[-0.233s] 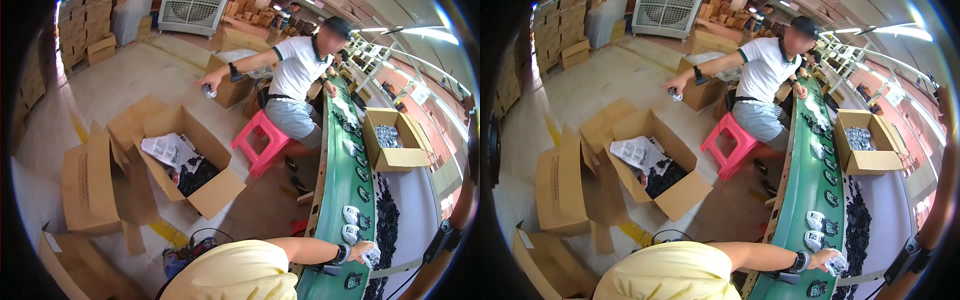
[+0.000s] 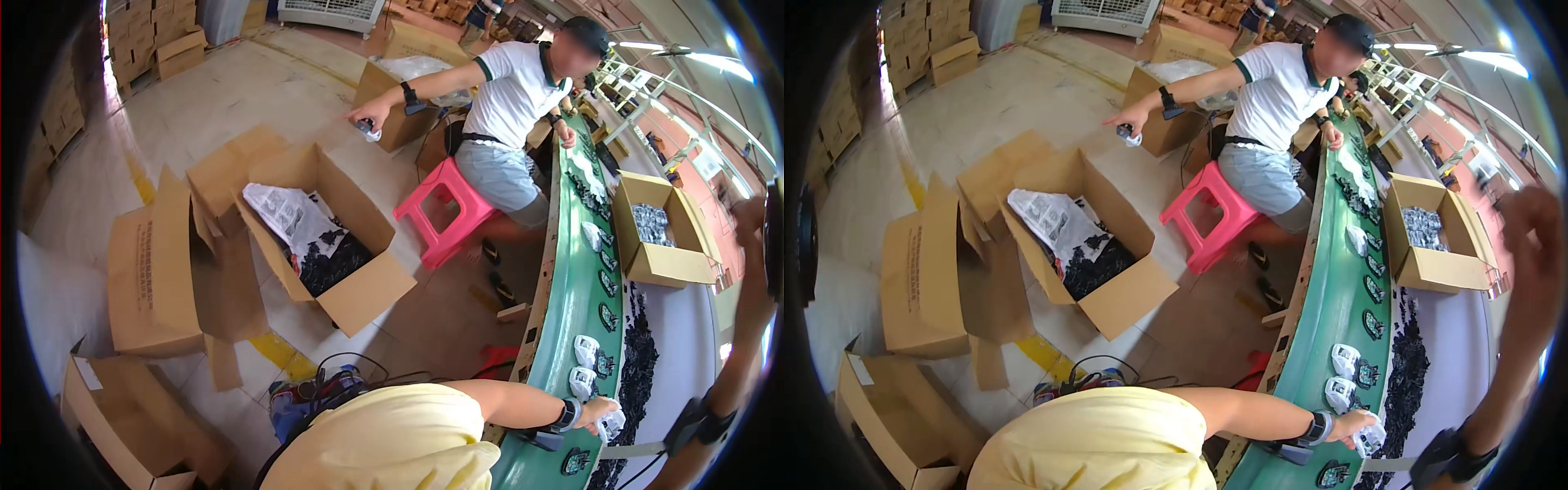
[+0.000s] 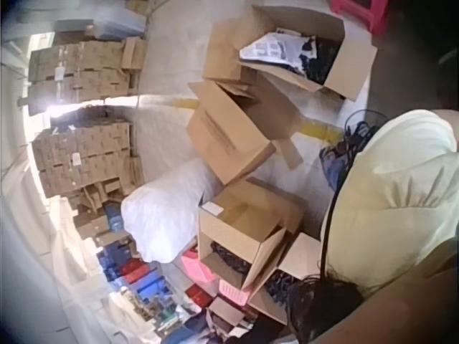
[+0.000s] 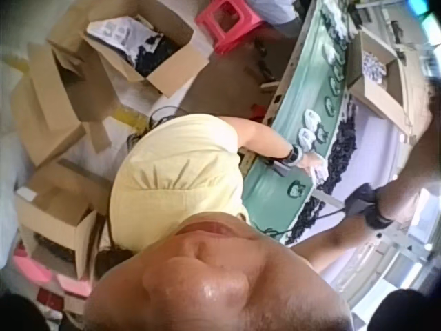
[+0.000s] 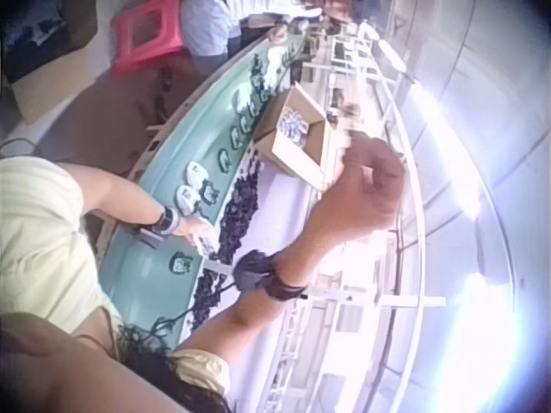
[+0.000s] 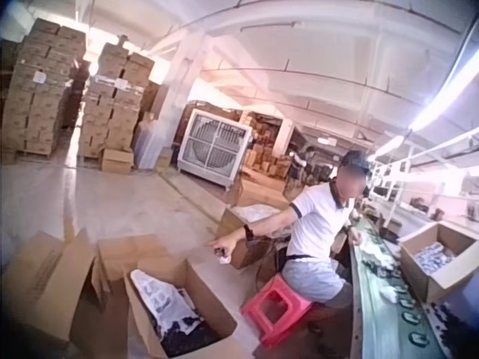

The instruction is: Assemble internal and external components of computer mice on a factory conveyor belt.

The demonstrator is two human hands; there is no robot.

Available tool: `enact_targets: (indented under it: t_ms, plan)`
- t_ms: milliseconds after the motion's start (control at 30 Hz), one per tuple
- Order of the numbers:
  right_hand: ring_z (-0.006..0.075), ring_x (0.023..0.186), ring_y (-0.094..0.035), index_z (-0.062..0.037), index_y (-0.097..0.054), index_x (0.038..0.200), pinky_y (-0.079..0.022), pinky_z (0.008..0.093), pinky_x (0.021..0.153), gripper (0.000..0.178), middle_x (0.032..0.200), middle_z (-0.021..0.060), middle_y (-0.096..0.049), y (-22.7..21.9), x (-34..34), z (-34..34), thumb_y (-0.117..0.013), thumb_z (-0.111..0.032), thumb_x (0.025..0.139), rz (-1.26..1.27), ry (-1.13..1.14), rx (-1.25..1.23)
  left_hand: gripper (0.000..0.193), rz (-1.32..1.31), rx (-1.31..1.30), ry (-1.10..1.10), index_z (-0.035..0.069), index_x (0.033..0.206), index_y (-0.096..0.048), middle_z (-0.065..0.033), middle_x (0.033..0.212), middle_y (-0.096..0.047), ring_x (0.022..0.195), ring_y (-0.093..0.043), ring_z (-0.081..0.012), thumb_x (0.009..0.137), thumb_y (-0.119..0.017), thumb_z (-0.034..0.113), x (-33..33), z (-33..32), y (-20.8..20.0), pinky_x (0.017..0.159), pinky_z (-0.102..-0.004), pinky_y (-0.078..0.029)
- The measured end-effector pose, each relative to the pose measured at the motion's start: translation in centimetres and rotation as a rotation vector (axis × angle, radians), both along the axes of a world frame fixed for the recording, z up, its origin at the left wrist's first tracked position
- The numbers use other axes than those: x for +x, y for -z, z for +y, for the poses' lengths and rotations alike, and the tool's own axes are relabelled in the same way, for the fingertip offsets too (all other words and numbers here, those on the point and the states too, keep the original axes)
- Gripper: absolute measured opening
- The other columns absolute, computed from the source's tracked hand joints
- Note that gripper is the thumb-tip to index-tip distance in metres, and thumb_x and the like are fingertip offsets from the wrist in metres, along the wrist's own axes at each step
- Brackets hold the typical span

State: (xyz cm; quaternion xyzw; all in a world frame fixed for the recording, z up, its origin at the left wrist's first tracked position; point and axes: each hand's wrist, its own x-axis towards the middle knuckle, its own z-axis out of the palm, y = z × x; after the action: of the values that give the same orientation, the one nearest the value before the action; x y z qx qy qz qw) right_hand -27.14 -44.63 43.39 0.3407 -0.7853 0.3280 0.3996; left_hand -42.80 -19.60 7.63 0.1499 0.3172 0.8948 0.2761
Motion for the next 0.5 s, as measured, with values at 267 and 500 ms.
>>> enact_targets:
  t_ms: [267, 500]
  plan:
    - [0.0166, 0.070, -0.056, 0.0017, -0.057, 0.084, -0.045, 0.0255, 0.061, 0.016, 0.081, 0.0102, -0.058, 11.0, 1.0, 7.1, -0.064, 0.013, 0.074, 0.163, -0.230, 0.581, 0.038, -0.026, 0.042, -0.067, 0.013, 0.115, -0.053, -0.0082, 0.102, -0.060, 0.072, -0.061, -0.0244, 0.088, -0.045, 0.039, 0.8, -1.5, -0.9, 0.051, -0.0379, -0.048]
    - [0.0142, 0.069, -0.051, 0.0013, -0.055, 0.085, -0.043, 0.0234, 0.060, 0.012, 0.082, 0.0085, -0.054, 14.3, 0.7, 21.5, -0.061, 0.010, 0.080, 0.018, 0.252, 0.484, 0.039, 0.085, 0.100, 0.064, 0.013, 0.119, -0.049, -0.0101, 0.101, -0.060, 0.074, -0.062, -0.0255, 0.089, -0.045, 0.039, 3.4, -0.8, -2.3, 0.053, -0.0400, -0.050]
